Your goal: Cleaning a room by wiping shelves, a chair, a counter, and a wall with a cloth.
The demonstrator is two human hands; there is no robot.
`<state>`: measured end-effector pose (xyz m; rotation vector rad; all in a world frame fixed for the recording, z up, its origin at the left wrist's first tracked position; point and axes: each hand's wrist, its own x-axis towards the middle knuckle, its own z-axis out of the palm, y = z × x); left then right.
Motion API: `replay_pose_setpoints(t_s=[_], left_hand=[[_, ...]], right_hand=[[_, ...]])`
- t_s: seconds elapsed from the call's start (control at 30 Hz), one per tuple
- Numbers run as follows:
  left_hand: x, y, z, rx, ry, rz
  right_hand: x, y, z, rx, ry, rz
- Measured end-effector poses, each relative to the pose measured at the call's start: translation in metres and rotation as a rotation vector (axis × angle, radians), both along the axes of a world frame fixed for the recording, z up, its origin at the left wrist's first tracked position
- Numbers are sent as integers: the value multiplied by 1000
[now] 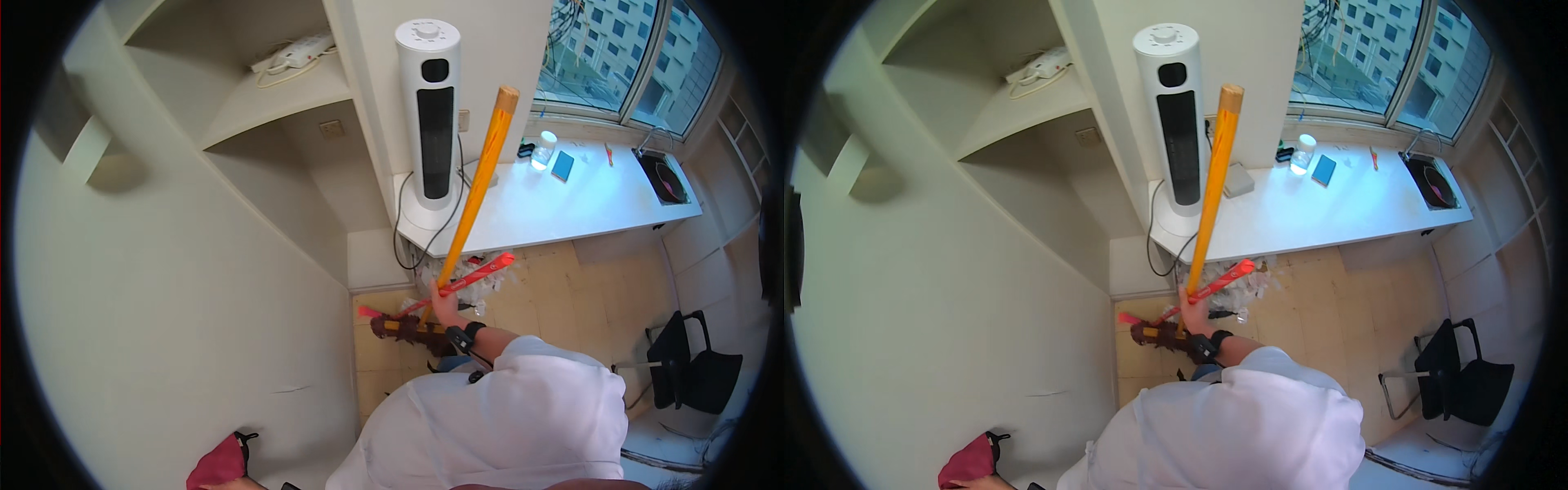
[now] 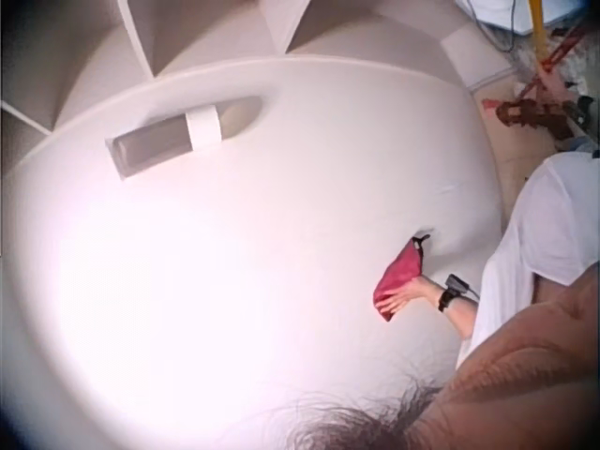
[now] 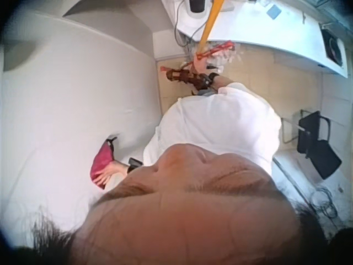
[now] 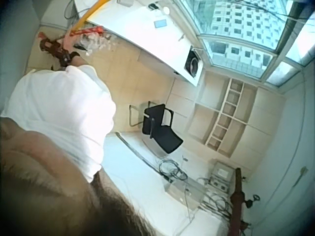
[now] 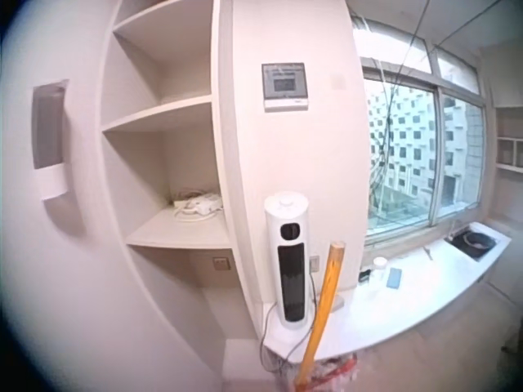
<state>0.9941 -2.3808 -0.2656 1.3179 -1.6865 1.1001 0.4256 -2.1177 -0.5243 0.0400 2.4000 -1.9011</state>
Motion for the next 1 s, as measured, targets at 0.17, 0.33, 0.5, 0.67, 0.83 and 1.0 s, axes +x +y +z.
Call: replay_pose_setpoints(t_s=[0.17,0.33,0.5,0.67,0.83,1.0], left_hand=[[38,-2,7,-40,-4,97],[49,-2,10,80,-27,220],[52,-3,1,28,16,121],[31,-1,16,-5,65,-13],[43,0,11,-3,62,6],[27,24,22,239,62,30]], right_hand=[[-20,2,-10,-68,104,-8],[-22,17,3,-100,99,4],[-7,20,27,39,69,-5],[-4,21,59,162,102,86],[-25,6,33,206,35,38],[-20,18,-2,199,46,-16]])
